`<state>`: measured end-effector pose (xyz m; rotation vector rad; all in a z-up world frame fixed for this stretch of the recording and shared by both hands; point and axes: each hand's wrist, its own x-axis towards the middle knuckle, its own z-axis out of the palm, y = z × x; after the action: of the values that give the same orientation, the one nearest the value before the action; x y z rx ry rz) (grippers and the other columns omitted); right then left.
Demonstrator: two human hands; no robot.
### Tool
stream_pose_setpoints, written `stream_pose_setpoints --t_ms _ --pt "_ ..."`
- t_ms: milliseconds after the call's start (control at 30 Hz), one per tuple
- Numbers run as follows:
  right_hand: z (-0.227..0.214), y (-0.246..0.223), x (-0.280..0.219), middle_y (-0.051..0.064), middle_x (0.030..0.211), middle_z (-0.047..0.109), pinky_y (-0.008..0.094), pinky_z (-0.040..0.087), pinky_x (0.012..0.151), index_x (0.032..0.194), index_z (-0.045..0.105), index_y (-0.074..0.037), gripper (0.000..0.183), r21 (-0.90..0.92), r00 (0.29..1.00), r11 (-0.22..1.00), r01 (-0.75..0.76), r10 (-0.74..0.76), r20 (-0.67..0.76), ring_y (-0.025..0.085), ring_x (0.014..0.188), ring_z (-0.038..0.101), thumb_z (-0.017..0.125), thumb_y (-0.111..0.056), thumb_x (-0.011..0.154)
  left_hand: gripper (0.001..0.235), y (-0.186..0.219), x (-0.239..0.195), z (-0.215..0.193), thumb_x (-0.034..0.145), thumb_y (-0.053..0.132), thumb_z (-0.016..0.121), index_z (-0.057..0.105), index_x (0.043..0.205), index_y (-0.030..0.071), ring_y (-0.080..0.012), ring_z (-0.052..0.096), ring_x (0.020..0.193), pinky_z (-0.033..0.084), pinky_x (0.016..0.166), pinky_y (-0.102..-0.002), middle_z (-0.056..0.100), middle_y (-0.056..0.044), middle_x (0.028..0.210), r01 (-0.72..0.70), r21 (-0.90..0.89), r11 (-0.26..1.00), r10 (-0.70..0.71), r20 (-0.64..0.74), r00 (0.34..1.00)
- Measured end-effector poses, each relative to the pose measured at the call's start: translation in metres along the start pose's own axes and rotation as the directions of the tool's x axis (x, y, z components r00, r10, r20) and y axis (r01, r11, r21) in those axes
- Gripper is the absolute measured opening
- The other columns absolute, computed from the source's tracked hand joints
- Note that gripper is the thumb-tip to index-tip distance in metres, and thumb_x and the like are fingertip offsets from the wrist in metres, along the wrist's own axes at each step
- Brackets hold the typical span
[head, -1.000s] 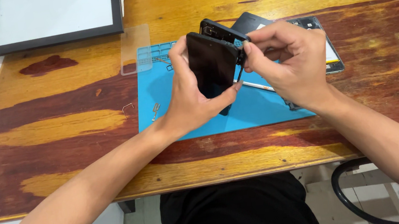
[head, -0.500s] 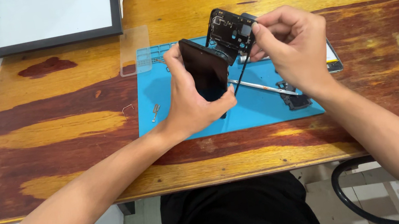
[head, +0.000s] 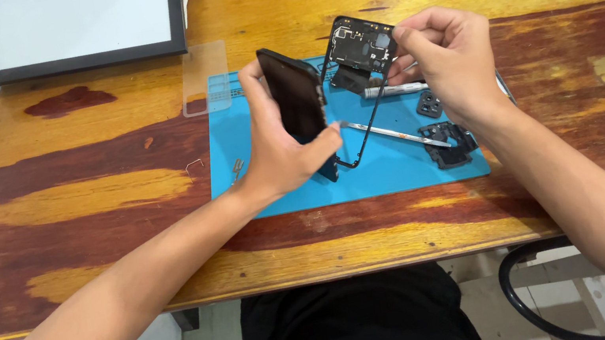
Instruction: The person disassembles a smartphone on a blue mat, using a screwdriver and tweezers to remove screws, pry open the back cover, and detach internal components including the battery and motherboard. Parts are placed on the mat as they are removed.
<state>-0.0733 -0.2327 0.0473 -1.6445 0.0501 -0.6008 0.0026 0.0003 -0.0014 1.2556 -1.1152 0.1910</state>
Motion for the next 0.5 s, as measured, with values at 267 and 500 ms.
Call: stream_pose_setpoints --t_ms 267,500 --pt "-0.009 0.007 0.007 0.009 0.083 0.072 0.03 0.063 0.059 0.098 0.069 0.003 0.011 -0.04 0.998 0.999 0.016 -0.019 -0.064 0.014 0.067 0.072 0.059 0.0 0.102 0.067 -0.029 0.006 -0.017 0.085 0.003 0.068 0.03 0.139 0.01 -0.0124 0.05 0.091 0.047 0.079 -0.028 0.047 -0.005 0.103 0.257 -0.264 0.93 -0.277 -0.04 0.96" --pt "-0.067 0.021 0.045 0.007 0.085 0.068 0.03 0.061 0.058 0.1 0.066 0.003 0.01 -0.067 0.982 0.998 0.005 -0.017 -0.188 0.014 0.066 0.07 0.06 -0.004 0.105 0.054 -0.046 0.009 -0.025 0.09 0.005 0.059 0.034 0.137 0.013 -0.0116 0.05 0.084 0.048 0.075 -0.028 0.049 -0.004 0.106 0.345 -0.471 0.812 -0.399 -0.016 0.917"
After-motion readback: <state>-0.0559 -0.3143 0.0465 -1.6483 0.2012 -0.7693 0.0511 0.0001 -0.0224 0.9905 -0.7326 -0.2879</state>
